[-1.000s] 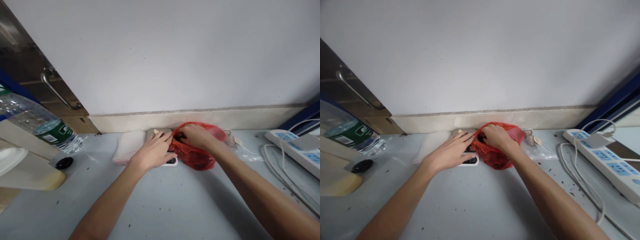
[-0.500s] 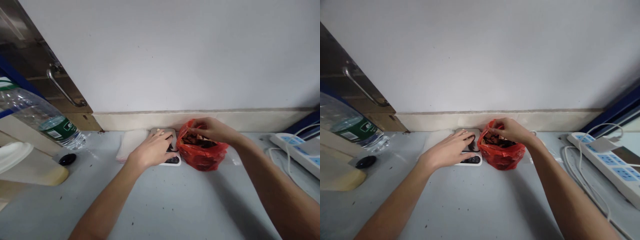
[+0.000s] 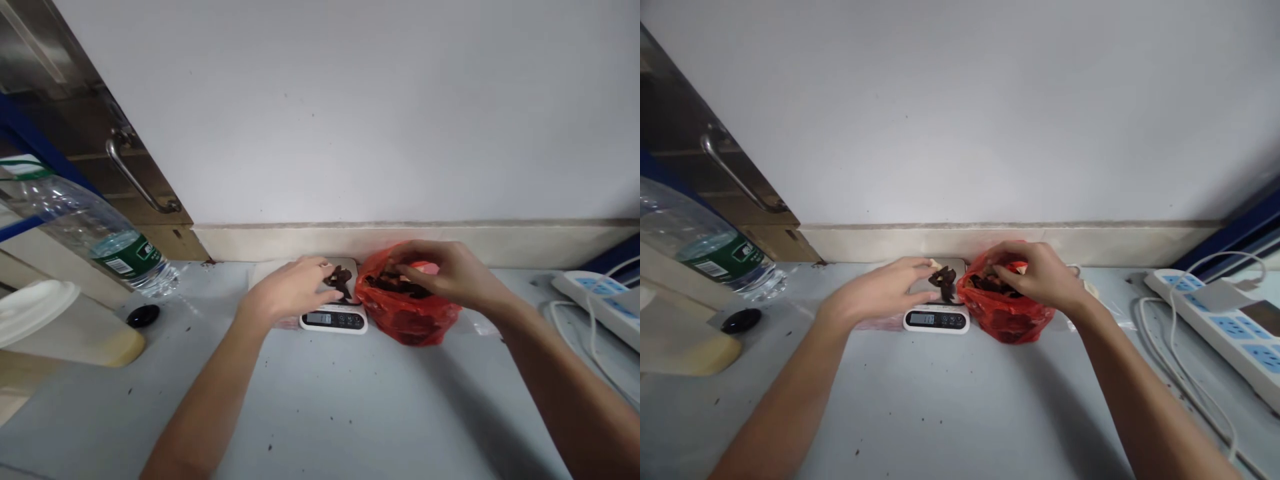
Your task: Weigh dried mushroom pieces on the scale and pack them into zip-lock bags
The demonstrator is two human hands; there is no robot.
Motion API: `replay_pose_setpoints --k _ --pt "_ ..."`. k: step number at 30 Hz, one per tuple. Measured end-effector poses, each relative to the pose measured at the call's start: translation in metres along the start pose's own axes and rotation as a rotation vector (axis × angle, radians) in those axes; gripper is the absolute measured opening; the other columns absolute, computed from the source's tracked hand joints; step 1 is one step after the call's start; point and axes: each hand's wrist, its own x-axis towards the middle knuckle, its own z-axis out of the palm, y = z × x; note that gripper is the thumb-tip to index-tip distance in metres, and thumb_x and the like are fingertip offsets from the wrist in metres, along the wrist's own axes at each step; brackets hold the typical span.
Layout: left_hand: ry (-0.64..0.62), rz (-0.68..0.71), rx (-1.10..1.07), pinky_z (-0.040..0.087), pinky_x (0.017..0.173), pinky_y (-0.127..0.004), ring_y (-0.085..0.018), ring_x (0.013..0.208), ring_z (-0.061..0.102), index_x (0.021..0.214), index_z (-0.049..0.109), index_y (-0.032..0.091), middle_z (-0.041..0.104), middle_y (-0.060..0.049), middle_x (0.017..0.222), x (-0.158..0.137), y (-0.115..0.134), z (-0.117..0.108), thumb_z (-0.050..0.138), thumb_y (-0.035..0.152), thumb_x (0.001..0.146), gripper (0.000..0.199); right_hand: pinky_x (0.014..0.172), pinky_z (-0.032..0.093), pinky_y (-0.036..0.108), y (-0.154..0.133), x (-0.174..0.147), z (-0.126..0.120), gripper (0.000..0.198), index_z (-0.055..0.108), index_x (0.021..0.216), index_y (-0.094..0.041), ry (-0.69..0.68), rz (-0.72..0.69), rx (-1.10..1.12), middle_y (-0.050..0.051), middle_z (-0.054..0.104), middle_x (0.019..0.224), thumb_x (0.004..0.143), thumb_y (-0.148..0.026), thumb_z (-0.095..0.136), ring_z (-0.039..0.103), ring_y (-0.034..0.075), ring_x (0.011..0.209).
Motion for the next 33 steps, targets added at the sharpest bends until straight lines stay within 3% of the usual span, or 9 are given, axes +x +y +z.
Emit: replay_pose_setpoints --k 5,8,11,14,16,21,24,27,33 --pt "0.009 -0.217 -0.008 0.052 0.100 -0.037 -0.032 0.129 0.065 0.143 0.062 0.022 0.066 -0.014 0.145 -0.013 -0.031 -0.017 0.047 0.046 0.099 0.052 0.080 0.058 0.033 -0.022 0.020 0.020 0.017 0.073 0.088 -0.022 -0.078 -0.012 0.034 0.006 0.080 0.093 0.081 -0.021 0.058 0.075 0.022 0.085" --pt "-0.074 -0.315 0.016 0.054 0.089 -0.033 -0.029 0.114 0.072 0.137 0.066 0.024 0.072 -0.013 0.134 -0.016 -0.047 -0.019 0.061 0.046 0.088 0.054 0.075 0.057 0.029 -0.035 0.041 0.040 0.016 0.071 0.088 -0.020 -0.172 0.028 0.008 0.006 0.080 0.091 0.084 -0.012 0.059 0.075 0.020 0.083" --pt "-0.152 -0.349 0.001 0.053 0.074 -0.028 -0.027 0.099 0.074 0.121 0.072 0.023 0.077 -0.011 0.120 -0.014 -0.054 -0.017 0.073 0.037 0.074 0.049 0.073 0.055 0.026 -0.045 0.059 0.057 0.022 0.070 0.085 -0.020 -0.301 0.030 -0.050 0.004 0.080 0.088 0.082 -0.001 0.058 0.074 0.018 0.081" --pt "-0.180 -0.343 -0.023 0.046 0.061 -0.024 -0.021 0.077 0.071 0.097 0.076 0.023 0.080 -0.003 0.094 -0.012 -0.054 -0.015 0.068 0.020 0.068 0.031 0.069 0.052 0.024 -0.050 0.067 0.067 0.028 0.071 0.083 -0.019 -0.387 0.027 -0.082 0.003 0.079 0.081 0.078 0.005 0.056 0.072 0.016 0.074" --pt "-0.170 -0.342 -0.028 0.042 0.055 -0.023 -0.018 0.067 0.067 0.090 0.075 0.023 0.076 0.000 0.080 -0.013 -0.054 -0.015 0.062 0.012 0.065 0.030 0.069 0.051 0.025 -0.052 0.067 0.068 0.026 0.072 0.083 -0.018 -0.384 0.028 -0.100 0.004 0.080 0.083 0.078 0.004 0.058 0.071 0.017 0.073" --pt "-0.070 -0.338 -0.021 0.042 0.057 -0.025 -0.018 0.068 0.064 0.089 0.072 0.022 0.072 -0.002 0.082 -0.021 -0.059 -0.021 0.054 0.008 0.069 0.030 0.072 0.050 0.028 -0.053 0.058 0.061 0.013 0.073 0.086 -0.019 -0.309 0.037 -0.104 0.006 0.080 0.087 0.089 -0.010 0.064 0.072 0.020 0.079" --pt "0.090 -0.282 -0.053 0.043 0.061 -0.025 -0.018 0.072 0.064 0.088 0.065 0.022 0.071 -0.002 0.083 -0.025 -0.059 -0.023 0.054 0.009 0.074 0.022 0.074 0.051 0.028 -0.059 0.051 0.058 0.016 0.073 0.095 -0.021 -0.240 0.011 -0.020 0.005 0.080 0.090 0.096 -0.017 0.058 0.072 0.020 0.081" --pt "0.285 -0.219 -0.122 0.042 0.060 -0.025 -0.017 0.071 0.064 0.084 0.056 0.023 0.071 -0.001 0.083 -0.026 -0.055 -0.024 0.057 0.011 0.076 0.015 0.074 0.050 0.028 -0.065 0.046 0.057 0.025 0.071 0.109 -0.023 -0.285 -0.008 -0.028 0.005 0.079 0.098 0.101 -0.020 0.048 0.071 0.020 0.084" --pt "0.410 -0.171 -0.115 0.041 0.060 -0.026 -0.017 0.072 0.062 0.073 0.047 0.023 0.067 -0.001 0.080 -0.026 -0.048 -0.027 0.059 0.010 0.074 0.017 0.062 0.044 0.029 -0.048 0.043 0.039 0.020 0.071 0.091 -0.023 -0.339 0.316 -0.460 0.009 0.078 0.092 0.082 -0.011 0.057 0.070 0.023 0.078"
